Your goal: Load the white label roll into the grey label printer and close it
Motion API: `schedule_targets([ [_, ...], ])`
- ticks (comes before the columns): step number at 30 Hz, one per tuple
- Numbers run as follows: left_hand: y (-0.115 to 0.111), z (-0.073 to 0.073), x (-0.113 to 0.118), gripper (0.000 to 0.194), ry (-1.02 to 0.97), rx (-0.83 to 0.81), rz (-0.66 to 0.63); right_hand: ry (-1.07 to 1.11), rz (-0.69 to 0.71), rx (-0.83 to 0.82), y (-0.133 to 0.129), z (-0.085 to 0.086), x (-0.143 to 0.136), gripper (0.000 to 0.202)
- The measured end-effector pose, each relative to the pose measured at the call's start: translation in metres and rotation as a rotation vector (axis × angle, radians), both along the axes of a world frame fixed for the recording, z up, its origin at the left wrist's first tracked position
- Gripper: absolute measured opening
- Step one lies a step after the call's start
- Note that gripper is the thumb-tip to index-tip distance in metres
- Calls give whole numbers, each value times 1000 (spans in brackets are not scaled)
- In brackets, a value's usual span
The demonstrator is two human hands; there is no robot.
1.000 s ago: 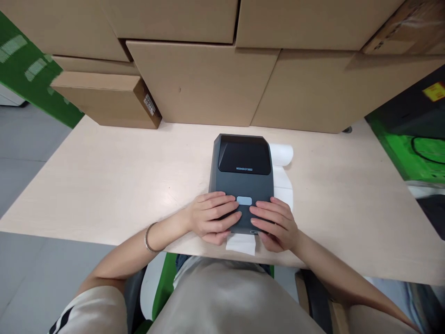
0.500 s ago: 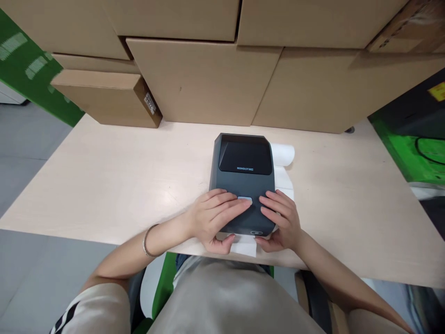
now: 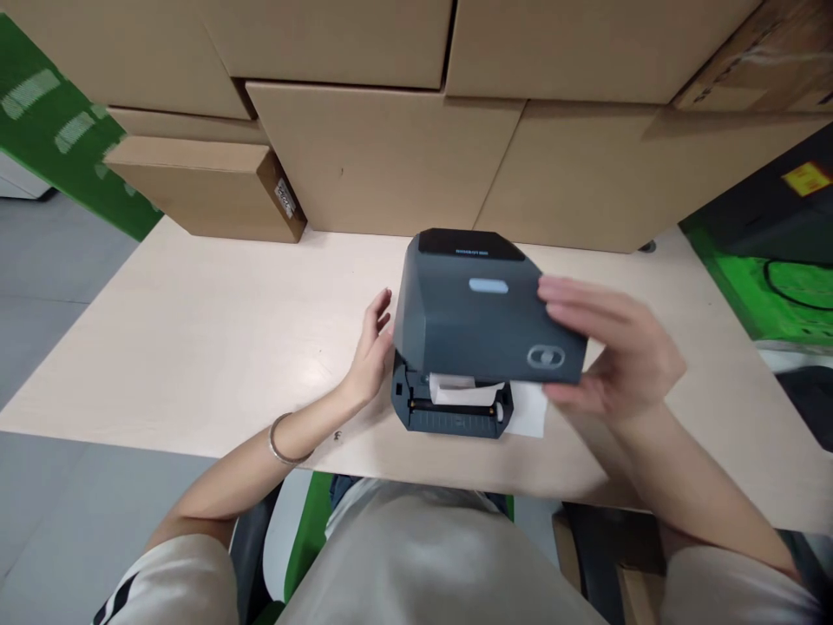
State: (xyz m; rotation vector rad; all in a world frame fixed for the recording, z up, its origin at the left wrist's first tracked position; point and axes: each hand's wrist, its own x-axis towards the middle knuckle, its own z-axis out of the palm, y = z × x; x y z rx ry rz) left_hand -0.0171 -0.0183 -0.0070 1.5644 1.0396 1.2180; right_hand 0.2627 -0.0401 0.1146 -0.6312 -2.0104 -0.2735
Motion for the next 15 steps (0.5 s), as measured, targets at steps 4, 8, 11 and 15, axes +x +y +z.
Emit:
schedule_targets([
  [4, 2, -10, 1, 69, 57, -64, -171, 99, -77, -17, 44, 42, 0, 46],
  [8, 2, -3, 3, 84, 53, -117, -208, 177, -187, -203, 90, 69, -3, 49],
  [11, 0, 9, 7, 91, -3, -247, -180, 273, -232, -280, 122, 79, -6, 64],
  [15, -2, 22, 12, 94, -73, -355, -132, 267, -305, -376, 150, 84, -8, 49],
])
